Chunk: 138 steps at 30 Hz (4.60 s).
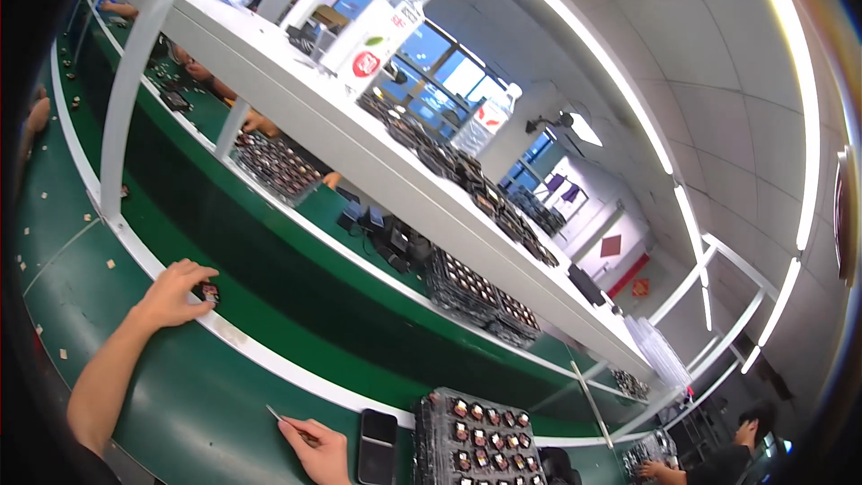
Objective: The recorder uses tweezers to assemble small electronic modules, possibly smartwatches, on an assembly line.
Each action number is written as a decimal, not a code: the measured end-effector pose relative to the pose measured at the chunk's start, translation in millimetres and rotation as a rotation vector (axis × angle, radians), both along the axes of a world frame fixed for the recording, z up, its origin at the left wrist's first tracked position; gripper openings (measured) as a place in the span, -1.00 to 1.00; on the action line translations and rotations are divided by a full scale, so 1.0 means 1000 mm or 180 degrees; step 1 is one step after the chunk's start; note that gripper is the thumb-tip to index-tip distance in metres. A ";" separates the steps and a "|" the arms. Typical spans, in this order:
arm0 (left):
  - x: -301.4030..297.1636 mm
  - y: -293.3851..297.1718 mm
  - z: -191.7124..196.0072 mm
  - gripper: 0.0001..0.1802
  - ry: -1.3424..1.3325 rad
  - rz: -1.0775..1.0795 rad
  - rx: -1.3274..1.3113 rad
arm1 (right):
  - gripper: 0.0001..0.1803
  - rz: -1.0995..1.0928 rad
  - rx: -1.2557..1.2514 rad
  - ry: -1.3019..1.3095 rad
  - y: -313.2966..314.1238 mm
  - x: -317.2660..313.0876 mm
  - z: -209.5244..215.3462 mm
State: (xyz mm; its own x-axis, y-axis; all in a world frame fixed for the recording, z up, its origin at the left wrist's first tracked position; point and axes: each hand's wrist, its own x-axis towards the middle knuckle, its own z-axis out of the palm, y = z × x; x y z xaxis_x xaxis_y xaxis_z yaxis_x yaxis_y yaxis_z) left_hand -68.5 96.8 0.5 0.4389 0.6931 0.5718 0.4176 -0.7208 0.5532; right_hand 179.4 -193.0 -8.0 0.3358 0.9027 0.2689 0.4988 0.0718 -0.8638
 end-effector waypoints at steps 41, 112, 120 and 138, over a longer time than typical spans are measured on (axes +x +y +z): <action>0.050 -0.113 0.031 -0.41 0.1119 -0.2267 -0.0964 | -0.87 0.0048 -0.0020 0.0781 -0.004 0.010 0.029; 0.047 -0.097 0.035 -0.42 0.1254 -0.2505 -0.1306 | -0.85 0.0323 0.0068 0.0031 0.000 0.006 0.021; 0.047 -0.096 0.034 -0.49 0.1288 -0.2496 -0.1291 | -0.89 0.0248 0.0071 0.0152 0.001 0.004 0.023; 0.048 -0.098 0.032 -0.46 0.1154 -0.2576 -0.1166 | -0.90 0.0296 0.0066 0.0093 0.000 0.006 0.025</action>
